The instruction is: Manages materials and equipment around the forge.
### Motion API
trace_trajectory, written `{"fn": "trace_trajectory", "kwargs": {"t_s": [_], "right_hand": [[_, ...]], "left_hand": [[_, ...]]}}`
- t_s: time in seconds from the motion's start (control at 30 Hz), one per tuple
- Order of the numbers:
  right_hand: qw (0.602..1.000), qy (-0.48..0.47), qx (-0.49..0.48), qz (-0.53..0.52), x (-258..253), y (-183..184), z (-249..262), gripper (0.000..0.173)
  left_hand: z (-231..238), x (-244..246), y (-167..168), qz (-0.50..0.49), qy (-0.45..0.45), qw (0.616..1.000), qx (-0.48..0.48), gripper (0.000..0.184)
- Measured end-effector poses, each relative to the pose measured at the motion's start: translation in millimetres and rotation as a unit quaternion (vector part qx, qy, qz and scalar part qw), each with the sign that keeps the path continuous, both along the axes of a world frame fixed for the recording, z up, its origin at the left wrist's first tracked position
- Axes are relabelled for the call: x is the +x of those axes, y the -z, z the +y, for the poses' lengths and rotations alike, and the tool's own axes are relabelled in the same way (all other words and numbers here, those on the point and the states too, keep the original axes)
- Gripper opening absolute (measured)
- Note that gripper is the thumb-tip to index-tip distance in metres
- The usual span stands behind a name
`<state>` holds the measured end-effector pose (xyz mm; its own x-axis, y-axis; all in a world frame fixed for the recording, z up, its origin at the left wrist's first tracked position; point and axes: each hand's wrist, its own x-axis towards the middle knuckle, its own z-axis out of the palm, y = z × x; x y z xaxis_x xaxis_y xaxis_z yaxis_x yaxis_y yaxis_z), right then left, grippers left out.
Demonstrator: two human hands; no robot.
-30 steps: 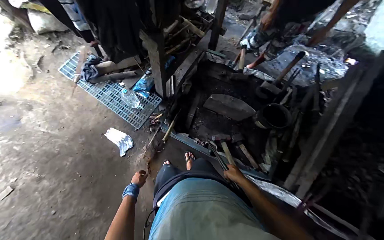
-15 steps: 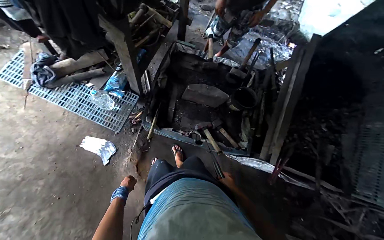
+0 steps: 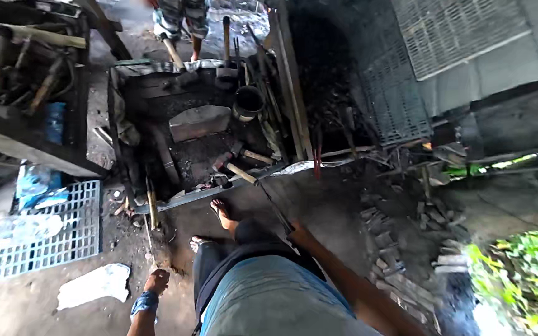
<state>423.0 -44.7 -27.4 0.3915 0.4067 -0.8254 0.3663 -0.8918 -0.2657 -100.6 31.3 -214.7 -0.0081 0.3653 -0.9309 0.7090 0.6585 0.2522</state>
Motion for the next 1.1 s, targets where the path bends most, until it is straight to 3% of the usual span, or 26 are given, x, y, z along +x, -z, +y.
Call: {"fn": "trace_trajectory", "kwargs": {"t_s": [0.2,0.43,0.63,0.77,0.87,0.93,1.03,1.07,1.1], "right_hand": [[0.997,0.075,0.012,-0.003,33.7,-20.6,-21.1,0.030],[0.993,0.111,0.035,0.029,91.5,-17.9,12.6,0.033],[0.993,-0.070,0.076,0.055,176.1,-19.6,75.4,0.034],[0.972,-0.184,0.116,0.089,235.0,-16.6,103.1,0.028],[0.954,-0.223,0.152,0.126,263.9,-32.4,117.4,0.032],[0.943,-0.241,0.185,0.138,279.9,-61.0,121.6,0.037],[0.921,-0.261,0.270,0.107,268.4,-105.9,117.6,0.043],[0.909,-0.259,0.315,0.089,258.7,-116.5,111.4,0.047],[0.892,-0.261,0.363,0.069,248.6,-123.2,101.0,0.049]], "left_hand": [[36.5,44.1,7.3,-0.006,0.038,0.999,0.006,0.035],[78.0,113.3,-26.5,0.012,0.064,0.997,0.048,0.037],[74.4,172.2,-49.1,0.052,0.030,0.996,0.063,0.037],[59.3,261.4,-69.4,0.058,-0.010,0.998,0.039,0.039],[72.6,368.7,-111.3,-0.036,0.019,0.996,0.084,0.040],[78.1,459.1,-163.6,-0.184,0.036,0.977,0.099,0.051],[59.2,561.0,-226.9,-0.406,-0.035,0.907,0.105,0.111],[52.3,589.1,-240.2,-0.441,-0.093,0.883,0.131,0.111],[46.1,614.1,-252.2,-0.465,-0.158,0.855,0.167,0.094]]}}
